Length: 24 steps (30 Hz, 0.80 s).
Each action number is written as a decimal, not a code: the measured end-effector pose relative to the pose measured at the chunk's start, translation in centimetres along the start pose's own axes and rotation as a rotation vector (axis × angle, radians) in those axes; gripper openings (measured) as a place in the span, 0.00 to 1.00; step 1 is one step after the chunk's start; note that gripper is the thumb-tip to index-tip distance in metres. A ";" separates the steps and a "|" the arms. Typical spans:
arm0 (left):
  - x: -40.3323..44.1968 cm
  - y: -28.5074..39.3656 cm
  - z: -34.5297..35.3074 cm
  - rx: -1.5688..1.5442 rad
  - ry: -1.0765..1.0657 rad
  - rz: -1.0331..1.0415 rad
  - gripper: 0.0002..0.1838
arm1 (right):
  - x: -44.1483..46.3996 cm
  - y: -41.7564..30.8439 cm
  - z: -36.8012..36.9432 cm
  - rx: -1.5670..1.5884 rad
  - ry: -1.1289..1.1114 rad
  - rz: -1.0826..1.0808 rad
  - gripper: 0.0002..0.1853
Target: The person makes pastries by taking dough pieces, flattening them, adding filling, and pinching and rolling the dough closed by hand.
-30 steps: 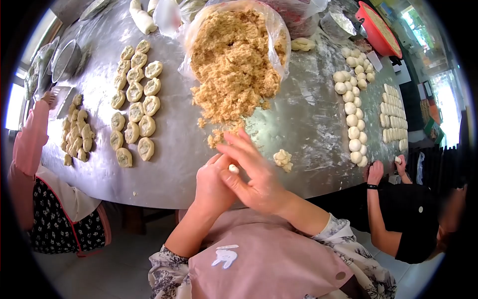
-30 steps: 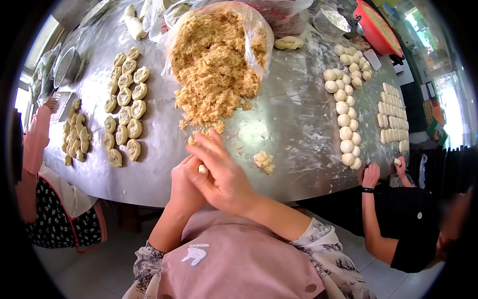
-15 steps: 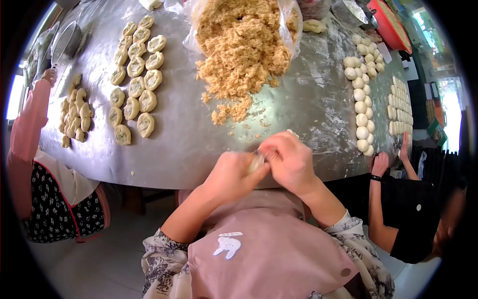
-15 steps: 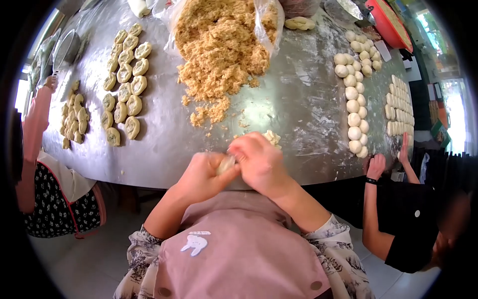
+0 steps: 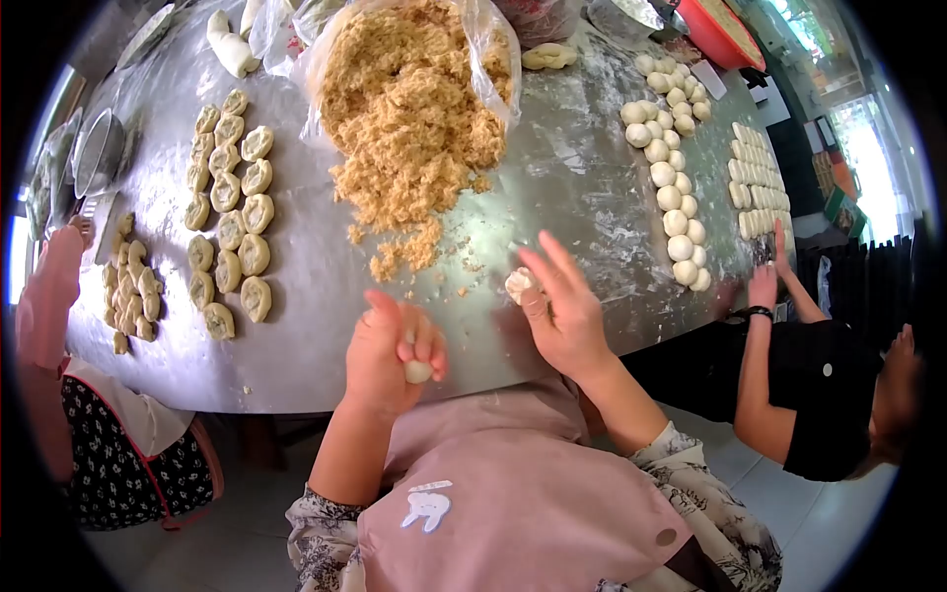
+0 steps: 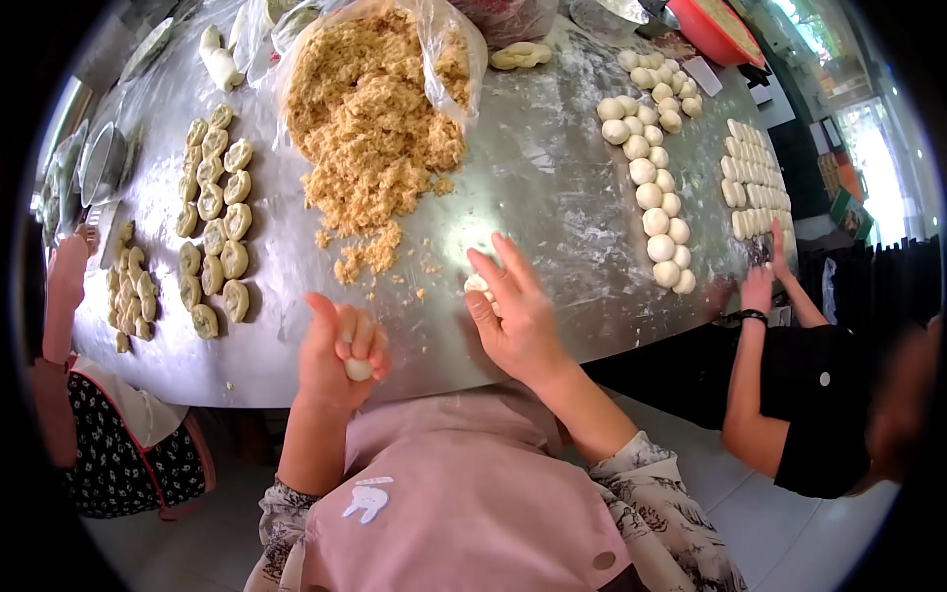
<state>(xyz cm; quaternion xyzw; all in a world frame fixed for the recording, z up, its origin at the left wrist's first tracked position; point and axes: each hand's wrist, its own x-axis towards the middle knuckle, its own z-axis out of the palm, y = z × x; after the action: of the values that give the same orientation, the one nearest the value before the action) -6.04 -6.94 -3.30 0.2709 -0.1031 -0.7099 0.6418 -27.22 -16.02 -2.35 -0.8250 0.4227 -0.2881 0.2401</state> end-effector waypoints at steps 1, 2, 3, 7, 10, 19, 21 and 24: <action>0.0 0.6 0.7 -0.014 0.085 0.012 0.30 | 0.6 -0.9 -0.5 0.065 -0.005 -0.030 0.20; 0.0 1.1 1.1 -0.027 0.174 0.026 0.32 | 1.2 -1.6 -0.6 0.134 -0.011 -0.060 0.21; 0.4 1.3 1.5 -0.070 0.232 0.077 0.31 | 1.6 -2.4 -0.5 0.207 -0.015 -0.092 0.22; 1.6 1.6 1.5 -0.185 0.270 0.268 0.31 | 2.7 -6.7 2.4 0.322 -0.144 -0.217 0.28; 1.6 1.1 3.8 -0.257 0.191 0.336 0.33 | 2.8 -7.9 5.3 0.496 -0.073 -0.061 0.24; 1.5 0.1 0.7 0.397 0.129 0.350 0.37 | 2.7 -8.7 5.6 0.788 -0.289 0.092 0.24; 1.5 0.2 0.8 0.385 0.147 0.370 0.38 | 2.8 -8.4 5.6 0.729 -0.275 0.037 0.26; 1.3 1.3 3.7 -0.100 0.183 0.388 0.39 | 3.4 -9.0 4.7 0.826 -0.346 0.241 0.28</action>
<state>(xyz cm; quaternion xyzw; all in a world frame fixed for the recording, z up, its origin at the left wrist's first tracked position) -6.84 -9.18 0.09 0.2770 -0.0593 -0.5501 0.7856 -17.38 -13.39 0.89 -0.6412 0.3190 -0.2604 0.6475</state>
